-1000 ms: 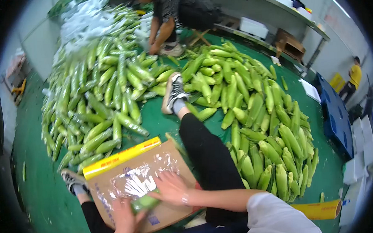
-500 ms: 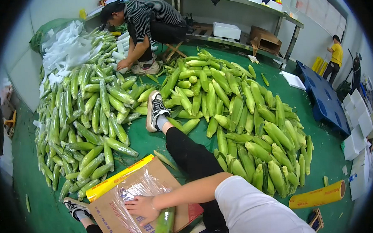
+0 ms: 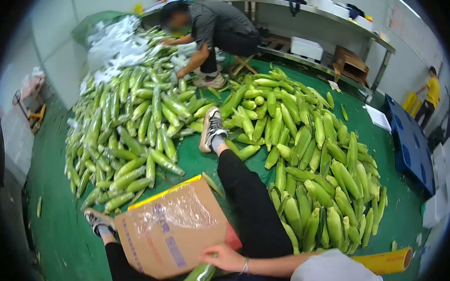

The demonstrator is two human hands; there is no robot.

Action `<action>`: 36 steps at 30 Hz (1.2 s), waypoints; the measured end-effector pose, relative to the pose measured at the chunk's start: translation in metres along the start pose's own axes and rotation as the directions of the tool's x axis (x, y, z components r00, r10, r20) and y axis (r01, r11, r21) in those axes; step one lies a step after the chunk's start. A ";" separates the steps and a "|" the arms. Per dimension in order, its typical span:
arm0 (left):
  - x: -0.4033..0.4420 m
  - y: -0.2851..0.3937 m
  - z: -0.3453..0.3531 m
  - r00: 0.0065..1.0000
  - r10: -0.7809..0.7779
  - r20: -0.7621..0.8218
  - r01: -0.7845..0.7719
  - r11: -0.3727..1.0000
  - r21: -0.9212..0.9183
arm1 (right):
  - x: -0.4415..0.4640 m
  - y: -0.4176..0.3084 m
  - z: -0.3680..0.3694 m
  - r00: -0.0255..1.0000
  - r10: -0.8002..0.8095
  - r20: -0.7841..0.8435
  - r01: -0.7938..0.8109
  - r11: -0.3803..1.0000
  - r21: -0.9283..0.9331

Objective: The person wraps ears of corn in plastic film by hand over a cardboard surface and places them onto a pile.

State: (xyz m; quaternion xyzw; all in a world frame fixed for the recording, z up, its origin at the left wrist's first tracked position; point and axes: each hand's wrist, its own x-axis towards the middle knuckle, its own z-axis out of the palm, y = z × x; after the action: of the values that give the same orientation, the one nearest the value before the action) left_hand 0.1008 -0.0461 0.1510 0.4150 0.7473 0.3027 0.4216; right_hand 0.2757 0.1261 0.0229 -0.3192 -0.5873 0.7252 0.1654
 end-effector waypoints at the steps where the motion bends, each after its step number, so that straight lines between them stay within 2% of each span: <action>1: 0.005 0.015 0.000 0.991 -0.001 -0.133 -0.006 0.999 -0.052 | -0.021 0.006 0.016 0.928 0.064 -0.366 -0.041 0.997 0.070; 2: 0.007 0.030 0.001 0.952 0.171 -0.253 -0.164 0.985 0.048 | -0.019 0.027 0.020 0.847 0.190 -0.496 0.029 0.916 0.400; 3: 0.007 0.045 0.005 0.849 0.428 -0.311 -0.341 0.892 0.295 | -0.028 0.000 0.028 0.808 0.360 -0.467 0.148 0.643 0.751; 4: 0.017 0.037 0.022 0.640 0.636 -0.431 -0.570 0.769 0.289 | -0.033 -0.006 0.036 0.838 0.410 -0.360 0.093 0.543 0.835; 5: 0.010 0.056 0.038 0.478 0.621 -0.621 -0.682 0.708 0.183 | -0.041 -0.008 0.046 0.857 0.448 -0.254 0.042 0.431 0.901; 6: 0.008 0.057 0.039 0.305 0.792 -0.529 -0.774 0.530 0.347 | -0.050 -0.004 0.056 0.902 0.423 -0.088 -0.067 0.339 0.938; 7: 0.001 0.069 0.055 0.394 0.704 -0.591 -0.818 0.562 0.124 | -0.061 -0.008 0.066 0.884 0.461 0.076 -0.207 0.241 0.948; 8: -0.004 0.076 0.071 0.483 0.612 -0.626 -0.829 0.549 -0.102 | -0.080 -0.041 0.073 0.953 0.282 0.107 -0.198 0.317 0.928; 9: 0.003 0.061 0.082 0.472 0.699 -0.537 -0.812 0.582 0.044 | -0.099 -0.069 0.078 0.983 0.104 0.150 -0.179 0.391 0.903; 10: 0.001 0.095 0.074 0.419 0.817 -0.396 -0.768 0.551 0.325 | -0.097 -0.048 0.072 0.902 -0.184 0.390 -0.381 0.087 0.921; 11: 0.008 0.100 0.069 0.472 0.829 -0.301 -0.766 0.555 0.325 | -0.094 -0.069 0.068 0.913 -0.081 0.399 -0.369 0.254 0.894; 12: 0.015 0.113 0.058 0.531 0.804 -0.268 -0.796 0.582 0.168 | -0.084 -0.077 0.055 0.875 -0.101 0.474 -0.400 0.404 0.823; 13: 0.030 0.127 0.044 0.527 0.814 -0.245 -0.830 0.554 0.054 | -0.078 -0.093 0.035 0.832 -0.095 0.546 -0.416 0.544 0.729; 14: 0.053 0.139 0.029 0.620 0.754 -0.215 -0.780 0.623 -0.065 | -0.076 -0.122 0.014 0.875 0.040 0.482 -0.335 0.769 0.545; 15: 0.072 0.157 0.003 0.694 0.684 -0.227 -0.696 0.717 0.034 | -0.078 -0.171 -0.004 0.915 0.142 0.377 -0.267 0.915 0.303; 16: 0.093 0.175 -0.027 0.757 0.606 -0.246 -0.593 0.795 0.133 | -0.080 -0.220 -0.021 0.968 -0.083 0.237 0.119 0.983 -0.142; 17: 0.115 0.185 -0.057 0.805 0.536 -0.255 -0.509 0.844 0.170 | -0.078 -0.245 -0.045 0.916 -0.368 0.157 0.396 0.780 -0.484; 18: 0.148 0.174 -0.085 0.778 0.527 -0.341 -0.480 0.850 0.219 | -0.068 -0.261 -0.072 0.822 -0.567 0.054 0.451 0.590 -0.670; 19: 0.169 0.168 -0.113 0.843 0.387 -0.374 -0.338 0.922 0.191 | -0.056 -0.272 -0.104 0.774 -0.625 -0.105 0.459 0.667 -0.586; 21: 0.209 0.127 -0.155 0.877 0.247 -0.413 -0.310 0.946 -0.093 | -0.024 -0.269 -0.174 0.746 -0.593 -0.305 0.425 0.775 -0.468; 22: 0.232 0.103 -0.171 0.882 0.114 -0.458 -0.227 0.953 -0.201 | -0.001 -0.253 -0.202 0.783 -0.474 -0.403 0.289 0.851 -0.439; 23: 0.252 0.078 -0.186 0.914 0.006 -0.406 -0.161 0.923 -0.349 | 0.026 -0.233 -0.230 0.797 -0.345 -0.496 0.151 0.909 -0.389; 25: 0.304 0.016 -0.204 0.902 -0.101 -0.419 -0.148 0.841 -0.520 | 0.089 -0.180 -0.276 0.839 -0.061 -0.540 -0.121 0.948 -0.295; 26: 0.319 -0.003 -0.206 0.912 -0.099 -0.398 -0.139 0.838 -0.528 | 0.125 -0.146 -0.298 0.833 -0.034 -0.552 -0.192 0.918 -0.346; 27: 0.334 -0.007 -0.200 0.904 -0.092 -0.418 -0.117 0.887 -0.447 | 0.162 -0.113 -0.319 0.826 -0.006 -0.564 -0.265 0.879 -0.397; 28: 0.348 -0.004 -0.192 0.897 -0.083 -0.435 -0.089 0.928 -0.361 | 0.195 -0.083 -0.336 0.836 -0.175 -0.520 -0.256 0.713 -0.653; 29: 0.368 -0.004 -0.189 0.890 -0.071 -0.450 -0.056 0.963 -0.263 | 0.226 -0.059 -0.348 0.850 -0.315 -0.423 -0.239 0.484 -0.841; 31: 0.453 -0.010 -0.204 0.796 0.270 -0.542 -0.219 0.963 0.158 | 0.284 -0.036 -0.364 0.871 -0.225 -0.436 -0.310 0.438 -0.844; 32: 0.495 -0.003 -0.217 0.725 0.422 -0.545 -0.248 0.897 0.365 | 0.308 -0.026 -0.364 0.862 -0.323 -0.390 -0.245 0.407 -0.880; 33: 0.543 0.041 -0.233 0.684 0.518 -0.514 -0.208 0.814 0.543 | 0.327 -0.028 -0.366 0.858 -0.397 -0.325 -0.178 0.364 -0.914; 34: 0.591 0.078 -0.235 0.580 0.680 -0.448 -0.217 0.660 0.720 | 0.338 -0.032 -0.380 0.892 -0.298 -0.341 -0.207 0.402 -0.892; 35: 0.618 0.110 -0.229 0.761 0.389 -0.519 0.006 0.796 0.605 | 0.331 -0.025 -0.400 0.892 -0.264 -0.366 -0.233 0.426 -0.874; 36: 0.705 0.088 -0.292 0.571 0.673 -0.469 -0.117 0.633 0.766 | 0.344 -0.029 -0.420 0.889 -0.265 -0.374 -0.230 0.449 -0.863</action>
State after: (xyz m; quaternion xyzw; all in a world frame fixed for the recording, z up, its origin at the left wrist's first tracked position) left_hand -0.3358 0.5829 0.0888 0.5485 0.7797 0.2483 -0.1717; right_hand 0.2921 0.6584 -0.0868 -0.5124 -0.8253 0.2081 0.1140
